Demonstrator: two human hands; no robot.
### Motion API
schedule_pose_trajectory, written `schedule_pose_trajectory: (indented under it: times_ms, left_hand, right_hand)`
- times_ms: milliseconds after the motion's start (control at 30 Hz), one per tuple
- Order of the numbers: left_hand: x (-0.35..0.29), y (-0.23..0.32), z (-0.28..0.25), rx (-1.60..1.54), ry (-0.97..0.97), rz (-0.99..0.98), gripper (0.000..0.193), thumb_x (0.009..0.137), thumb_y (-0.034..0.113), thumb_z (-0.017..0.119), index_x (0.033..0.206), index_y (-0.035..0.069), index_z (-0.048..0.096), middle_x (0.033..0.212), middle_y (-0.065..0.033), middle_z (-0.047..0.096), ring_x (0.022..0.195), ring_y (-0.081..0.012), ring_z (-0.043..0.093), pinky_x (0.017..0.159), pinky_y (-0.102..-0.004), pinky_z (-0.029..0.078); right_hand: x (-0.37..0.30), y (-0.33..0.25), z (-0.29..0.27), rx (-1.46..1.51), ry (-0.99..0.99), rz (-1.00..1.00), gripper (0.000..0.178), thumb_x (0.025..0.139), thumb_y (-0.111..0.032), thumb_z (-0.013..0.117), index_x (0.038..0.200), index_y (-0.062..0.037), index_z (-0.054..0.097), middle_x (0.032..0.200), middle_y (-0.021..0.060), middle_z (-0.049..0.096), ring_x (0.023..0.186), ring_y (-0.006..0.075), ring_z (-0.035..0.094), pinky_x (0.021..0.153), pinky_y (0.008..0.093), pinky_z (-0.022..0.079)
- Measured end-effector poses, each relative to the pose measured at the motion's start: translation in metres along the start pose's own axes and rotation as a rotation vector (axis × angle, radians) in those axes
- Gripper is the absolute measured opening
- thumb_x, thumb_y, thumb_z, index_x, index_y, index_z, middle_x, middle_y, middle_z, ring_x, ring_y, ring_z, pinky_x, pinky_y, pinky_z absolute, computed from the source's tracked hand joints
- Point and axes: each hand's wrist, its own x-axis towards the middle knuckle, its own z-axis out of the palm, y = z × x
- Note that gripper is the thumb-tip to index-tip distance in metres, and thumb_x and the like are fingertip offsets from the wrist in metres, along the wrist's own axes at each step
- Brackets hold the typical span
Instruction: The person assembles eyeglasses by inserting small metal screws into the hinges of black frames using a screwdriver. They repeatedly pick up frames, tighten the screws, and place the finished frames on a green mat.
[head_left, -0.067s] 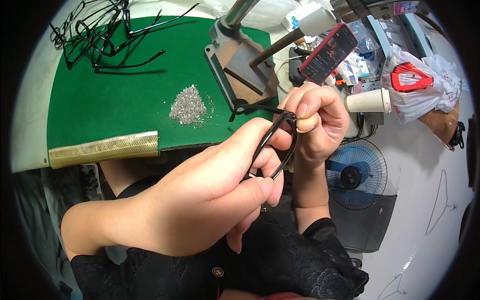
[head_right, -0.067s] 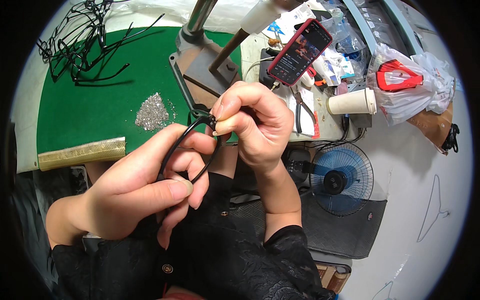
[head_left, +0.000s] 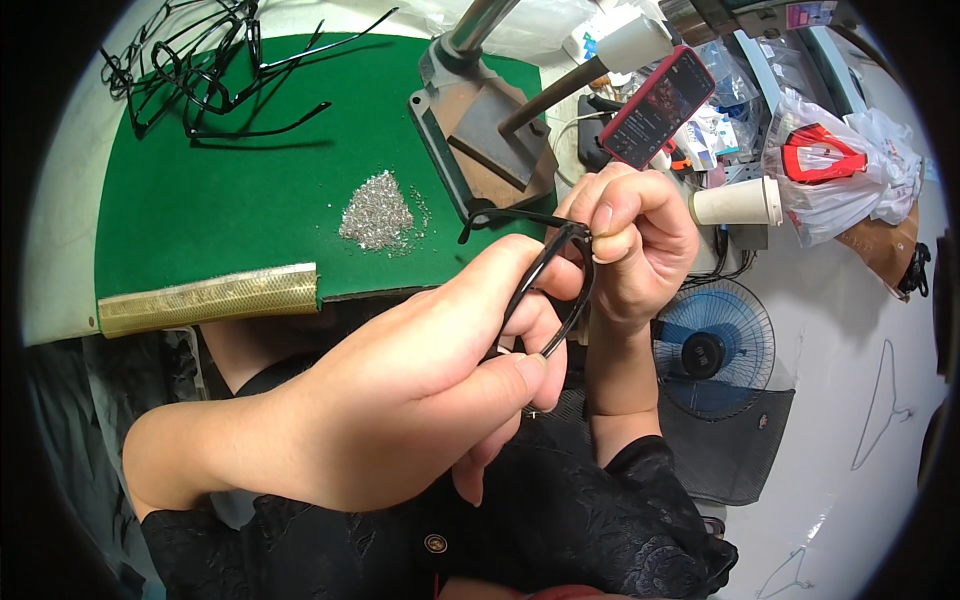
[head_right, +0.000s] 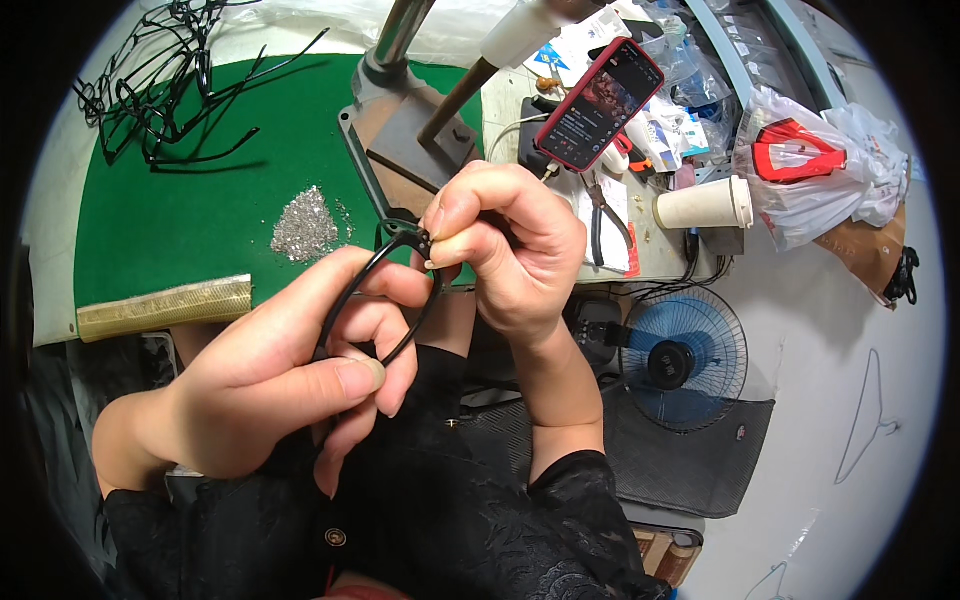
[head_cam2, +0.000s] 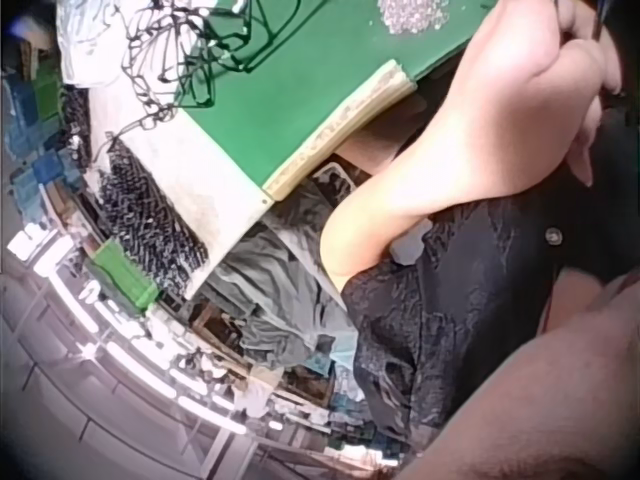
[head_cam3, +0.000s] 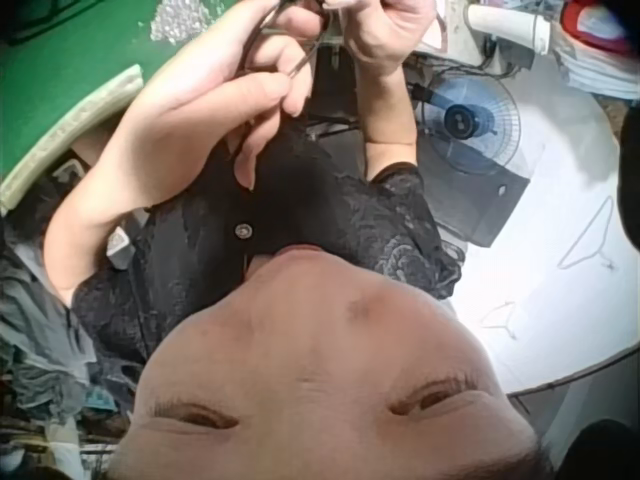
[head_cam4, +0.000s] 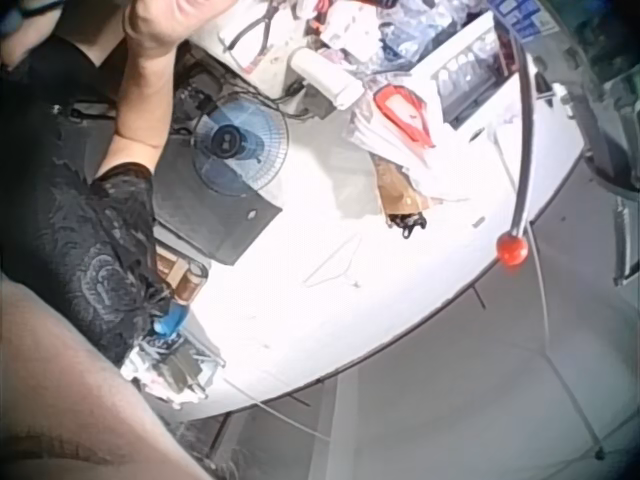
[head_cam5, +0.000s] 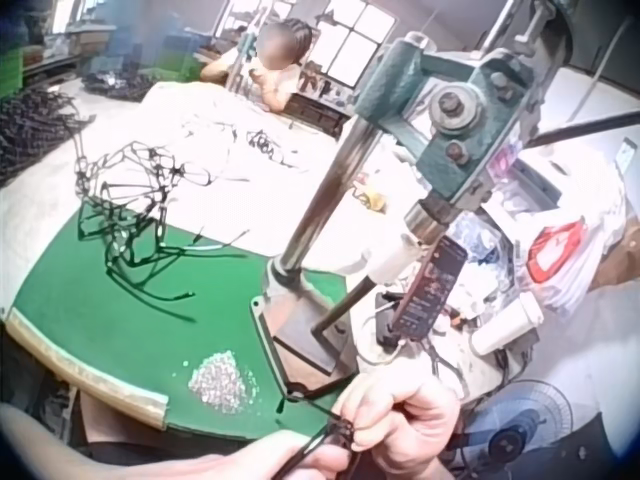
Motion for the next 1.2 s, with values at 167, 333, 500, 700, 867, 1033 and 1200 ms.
schedule_pose_trajectory:
  times_ms: [167, 333, 500, 700, 867, 1033, 1200]
  left_hand:
    - [0.006, -0.003, 0.0, -0.062, 0.03, 0.09, 0.039, 0.095, 0.011, 0.047, 0.128, -0.001, 0.031, 0.088, -0.0117, 0.051, 0.059, -0.0126, 0.054, 0.045, -0.0238, 0.049]
    - [0.03, 0.02, 0.0, 0.076, 0.15, 0.305, 0.039, 0.095, 0.015, 0.047, 0.126, -0.006, 0.033, 0.086, -0.0088, 0.052, 0.061, -0.0114, 0.054, 0.043, -0.0247, 0.05]
    - [0.068, 0.048, -0.008, 0.22, 0.313, 0.485, 0.033, 0.094, 0.015, 0.049, 0.12, -0.004, 0.041, 0.084, -0.0076, 0.055, 0.063, -0.0111, 0.054, 0.048, -0.0246, 0.05]
    - [0.088, 0.05, 0.005, 0.109, 0.354, 0.565, 0.023, 0.092, 0.012, 0.051, 0.11, 0.0, 0.045, 0.086, -0.0082, 0.057, 0.068, -0.012, 0.055, 0.055, -0.0264, 0.052]
    - [0.098, 0.049, 0.004, 0.092, 0.315, 0.527, 0.017, 0.091, 0.01, 0.051, 0.104, -0.001, 0.047, 0.086, -0.0093, 0.058, 0.067, -0.0135, 0.057, 0.057, -0.0292, 0.055]
    - [0.11, 0.045, 0.015, 0.045, 0.38, 0.622, 0.013, 0.091, 0.008, 0.05, 0.1, -0.001, 0.048, 0.084, -0.0105, 0.058, 0.064, -0.0149, 0.057, 0.057, -0.0314, 0.058]
    - [0.116, 0.039, 0.021, 0.04, 0.391, 0.644, 0.01, 0.091, 0.008, 0.049, 0.098, 0.0, 0.048, 0.084, -0.0095, 0.057, 0.065, -0.0141, 0.058, 0.058, -0.0314, 0.059]
  right_hand:
    - [0.0, 0.003, 0.006, 0.115, 0.109, 0.063, 0.02, 0.09, -0.006, 0.062, 0.099, -0.0018, 0.044, 0.079, 0.0073, 0.056, 0.067, 0.0092, 0.054, 0.057, 0.0196, 0.044]
    - [0.01, 0.006, 0.002, 0.082, 0.228, -0.009, 0.028, 0.093, -0.021, 0.061, 0.107, -0.0049, 0.042, 0.077, 0.0073, 0.056, 0.064, 0.0113, 0.054, 0.055, 0.0205, 0.04]
    - [-0.005, 0.013, -0.009, 0.003, 0.28, 0.079, 0.027, 0.096, -0.026, 0.057, 0.106, -0.0041, 0.045, 0.076, 0.0049, 0.056, 0.064, 0.011, 0.055, 0.055, 0.019, 0.037]
    - [-0.016, 0.008, -0.016, -0.104, 0.342, 0.155, 0.018, 0.097, -0.02, 0.054, 0.1, -0.0026, 0.049, 0.073, 0.0028, 0.056, 0.061, 0.0099, 0.055, 0.053, 0.0187, 0.036]
    - [-0.014, 0.008, -0.021, -0.116, 0.348, 0.103, 0.015, 0.097, -0.017, 0.054, 0.099, -0.0024, 0.05, 0.069, 0.0032, 0.058, 0.06, 0.0097, 0.055, 0.051, 0.0184, 0.035]
    - [0.0, -0.01, -0.03, -0.177, 0.421, 0.059, 0.013, 0.097, -0.016, 0.052, 0.097, -0.0032, 0.05, 0.07, 0.0049, 0.055, 0.06, 0.0105, 0.054, 0.052, 0.0196, 0.035]
    - [0.037, -0.035, -0.056, -0.382, 0.462, -0.152, 0.01, 0.097, -0.014, 0.052, 0.095, -0.004, 0.052, 0.071, 0.0042, 0.056, 0.058, 0.0058, 0.049, 0.048, 0.0172, 0.029]
